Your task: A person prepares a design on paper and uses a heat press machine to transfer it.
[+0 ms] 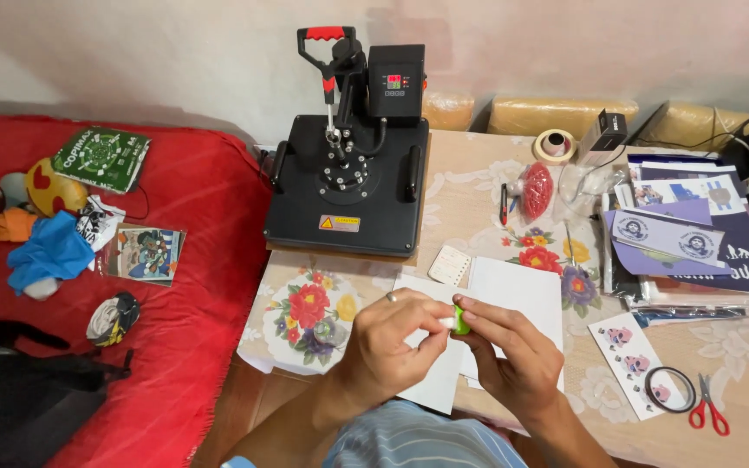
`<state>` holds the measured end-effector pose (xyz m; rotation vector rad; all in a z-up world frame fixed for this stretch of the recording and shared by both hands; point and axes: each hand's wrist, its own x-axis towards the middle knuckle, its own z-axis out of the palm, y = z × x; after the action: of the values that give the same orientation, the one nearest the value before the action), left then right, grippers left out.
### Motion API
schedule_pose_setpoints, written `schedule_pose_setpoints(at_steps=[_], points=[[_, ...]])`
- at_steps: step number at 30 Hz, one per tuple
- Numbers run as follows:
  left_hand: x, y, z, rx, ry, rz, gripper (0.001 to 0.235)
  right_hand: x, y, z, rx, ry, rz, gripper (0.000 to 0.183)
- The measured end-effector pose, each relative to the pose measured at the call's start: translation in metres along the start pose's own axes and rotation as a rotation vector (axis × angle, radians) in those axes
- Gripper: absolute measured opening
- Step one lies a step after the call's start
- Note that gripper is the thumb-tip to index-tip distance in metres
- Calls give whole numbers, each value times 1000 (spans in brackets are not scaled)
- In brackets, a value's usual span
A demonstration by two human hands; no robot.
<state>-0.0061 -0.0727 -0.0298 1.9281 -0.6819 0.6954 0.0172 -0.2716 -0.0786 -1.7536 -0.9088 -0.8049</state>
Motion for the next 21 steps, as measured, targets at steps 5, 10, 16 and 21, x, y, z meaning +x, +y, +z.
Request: schedule_pose_setpoints(at_steps=[5, 10, 16, 21], points=[[2, -4, -10, -61, -151, -65, 20, -15, 6, 0, -6, -20, -35, 24], [-22, -28, 1, -569, -64, -416, 29, -28, 16, 3, 117, -22, 61, 24], [-58, -55, 19, -882, 295, -476, 31, -56, 64, 22, 513, 55, 435, 41], [-100, -77, 42, -1013, 371, -602, 30, -127, 199, 59, 325, 55, 849, 42]])
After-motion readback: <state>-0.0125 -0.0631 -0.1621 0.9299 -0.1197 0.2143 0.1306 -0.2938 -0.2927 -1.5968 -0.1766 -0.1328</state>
